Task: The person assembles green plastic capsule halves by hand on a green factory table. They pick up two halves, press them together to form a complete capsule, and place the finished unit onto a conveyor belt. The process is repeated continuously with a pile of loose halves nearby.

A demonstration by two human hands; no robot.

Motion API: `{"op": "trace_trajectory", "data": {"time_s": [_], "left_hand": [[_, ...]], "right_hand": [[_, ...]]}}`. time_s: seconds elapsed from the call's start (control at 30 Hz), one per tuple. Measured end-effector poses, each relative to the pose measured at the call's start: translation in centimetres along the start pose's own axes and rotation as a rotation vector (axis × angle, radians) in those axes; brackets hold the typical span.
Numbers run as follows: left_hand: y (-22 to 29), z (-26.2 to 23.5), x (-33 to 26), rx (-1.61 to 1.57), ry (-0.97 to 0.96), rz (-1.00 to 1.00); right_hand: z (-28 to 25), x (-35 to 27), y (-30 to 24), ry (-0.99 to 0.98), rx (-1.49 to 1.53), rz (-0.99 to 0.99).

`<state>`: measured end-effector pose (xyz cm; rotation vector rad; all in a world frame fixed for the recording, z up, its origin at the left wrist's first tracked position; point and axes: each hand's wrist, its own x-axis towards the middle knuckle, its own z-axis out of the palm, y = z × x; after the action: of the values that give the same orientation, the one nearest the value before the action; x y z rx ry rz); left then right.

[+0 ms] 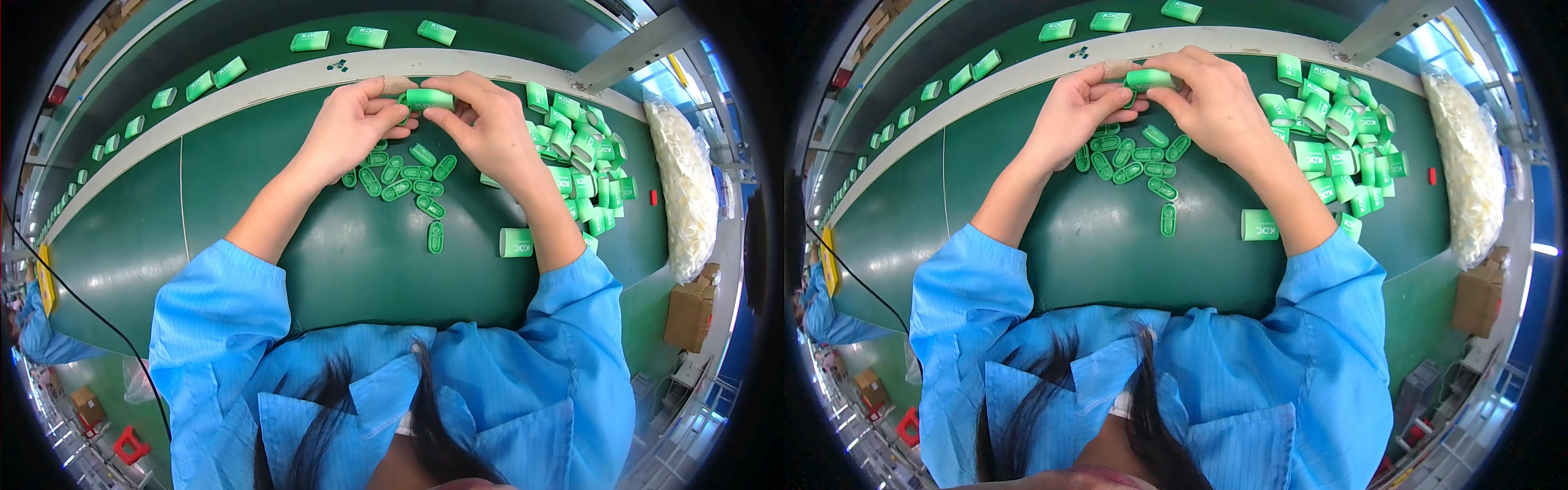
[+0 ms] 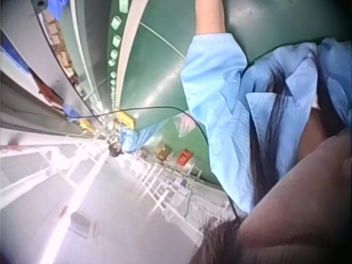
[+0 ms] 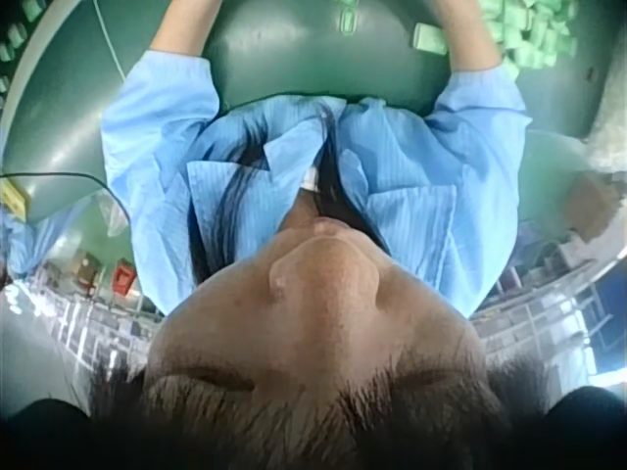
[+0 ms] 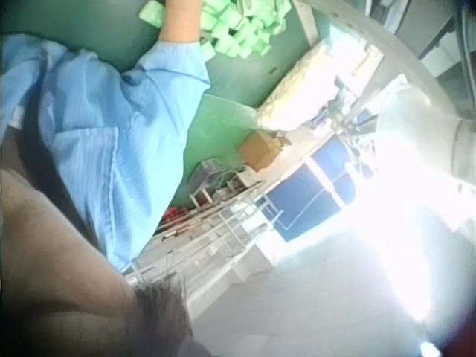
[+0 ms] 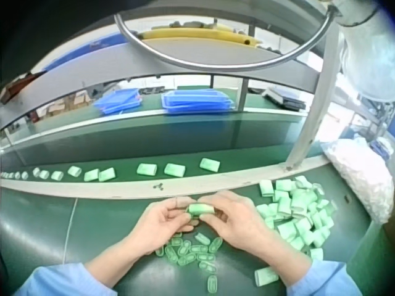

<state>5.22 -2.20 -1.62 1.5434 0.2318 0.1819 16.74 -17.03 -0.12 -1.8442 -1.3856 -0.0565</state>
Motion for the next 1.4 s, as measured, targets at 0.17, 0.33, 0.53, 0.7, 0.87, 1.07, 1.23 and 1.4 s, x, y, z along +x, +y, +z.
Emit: {"op": "trace_trajectory", "data": {"time_s": [0.17,0.33,0.53,0.7,0.87,1.07,1.23,1.4], "left_hand": [[0.1,0.3,-0.3,0.085,0.058,-0.016],[-0.3,0.1,-0.2,-0.061,0.038,-0.04],[-0.3,-1.0,0.3,-0.287,0.137,-0.01],[-0.7,-0.4,0.2,-0.258,0.148,-0.012],[-0.8,0.1,-0.1,-0.19,0.159,0.052],[-0.4,0.1,-0.4,0.082,0.184,0.139],[-0.6,0.5,-0.5,0.166,0.241,0.3],[-1.4,1.1,-0.5,0.131,0.197,0.296]], "right_hand": [[-0.4,-0.1,-0.4,-0.018,0.045,0.085],[-0.2,-0.2,-0.2,-0.006,0.027,0.045],[-1.1,0.5,1.0,-0.207,0.59,0.462],[0.4,0.2,2.3,-0.23,0.692,0.485],[0.6,0.1,2.3,-0.197,0.716,0.481],[0.4,0.0,1.8,-0.143,0.68,0.435],[0.1,-0.1,1.9,-0.142,0.639,0.369],[0.3,-0.1,2.0,-0.12,0.657,0.419]]}}
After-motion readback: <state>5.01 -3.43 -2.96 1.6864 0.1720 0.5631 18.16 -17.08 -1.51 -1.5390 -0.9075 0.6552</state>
